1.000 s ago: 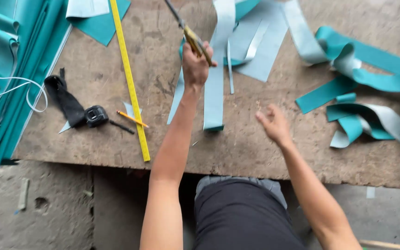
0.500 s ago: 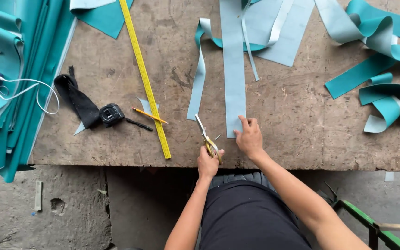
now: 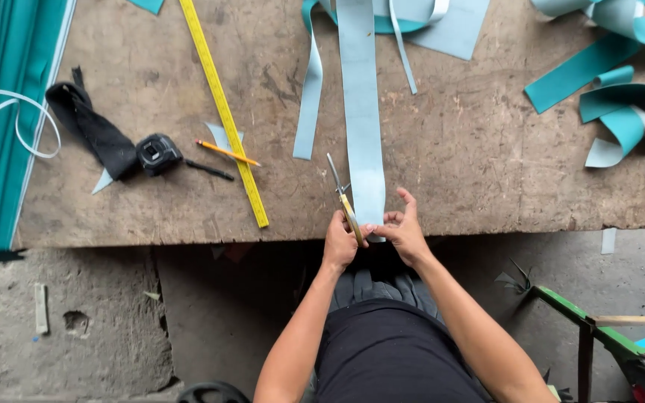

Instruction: The person uses scissors to cut a long strip of light blue material on a wooden workbench. They trim the edges of the strip and cut it into smaller sections, handling the material with both hands throughout the process.

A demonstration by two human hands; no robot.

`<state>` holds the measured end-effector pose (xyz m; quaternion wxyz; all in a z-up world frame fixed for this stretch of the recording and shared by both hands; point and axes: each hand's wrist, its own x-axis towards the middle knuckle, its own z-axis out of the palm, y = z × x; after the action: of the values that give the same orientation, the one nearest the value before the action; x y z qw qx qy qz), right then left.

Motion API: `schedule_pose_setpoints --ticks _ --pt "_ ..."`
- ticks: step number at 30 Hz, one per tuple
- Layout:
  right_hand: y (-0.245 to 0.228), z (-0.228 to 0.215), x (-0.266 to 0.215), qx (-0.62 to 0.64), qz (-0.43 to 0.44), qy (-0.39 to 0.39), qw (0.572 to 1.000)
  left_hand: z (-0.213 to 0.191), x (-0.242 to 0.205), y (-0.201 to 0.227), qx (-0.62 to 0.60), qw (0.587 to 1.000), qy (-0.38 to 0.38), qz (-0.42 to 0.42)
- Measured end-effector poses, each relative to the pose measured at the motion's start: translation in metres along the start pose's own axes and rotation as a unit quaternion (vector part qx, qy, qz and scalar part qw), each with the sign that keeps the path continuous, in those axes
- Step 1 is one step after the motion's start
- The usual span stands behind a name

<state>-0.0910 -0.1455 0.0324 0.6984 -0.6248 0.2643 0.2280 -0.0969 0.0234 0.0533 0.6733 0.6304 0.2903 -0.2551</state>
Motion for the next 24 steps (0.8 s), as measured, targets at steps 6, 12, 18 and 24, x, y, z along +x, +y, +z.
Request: schedule_pose_setpoints --ticks 6,12,18,24 --pt "0.027 -0.001 -0.015 0.101 0.07 -0.137 0.983 -0.014 -0.033 -0.029 0.03 0.999 -0.012 0.027" --pt "0.034 0.02 -0.024 0.096 0.072 -0.111 0.986 -0.046 -0.081 -0.097 0.02 0.997 0.068 -0.01" --pt "0.061 0.033 -0.021 0.086 0.054 -0.083 0.991 -0.063 -0.123 -0.17 0.022 0.996 -0.018 -0.081" --pt "0.095 0.028 -0.014 -0.001 0.019 -0.073 0.997 -0.06 -0.137 -0.137 0.225 0.962 -0.124 -0.093"
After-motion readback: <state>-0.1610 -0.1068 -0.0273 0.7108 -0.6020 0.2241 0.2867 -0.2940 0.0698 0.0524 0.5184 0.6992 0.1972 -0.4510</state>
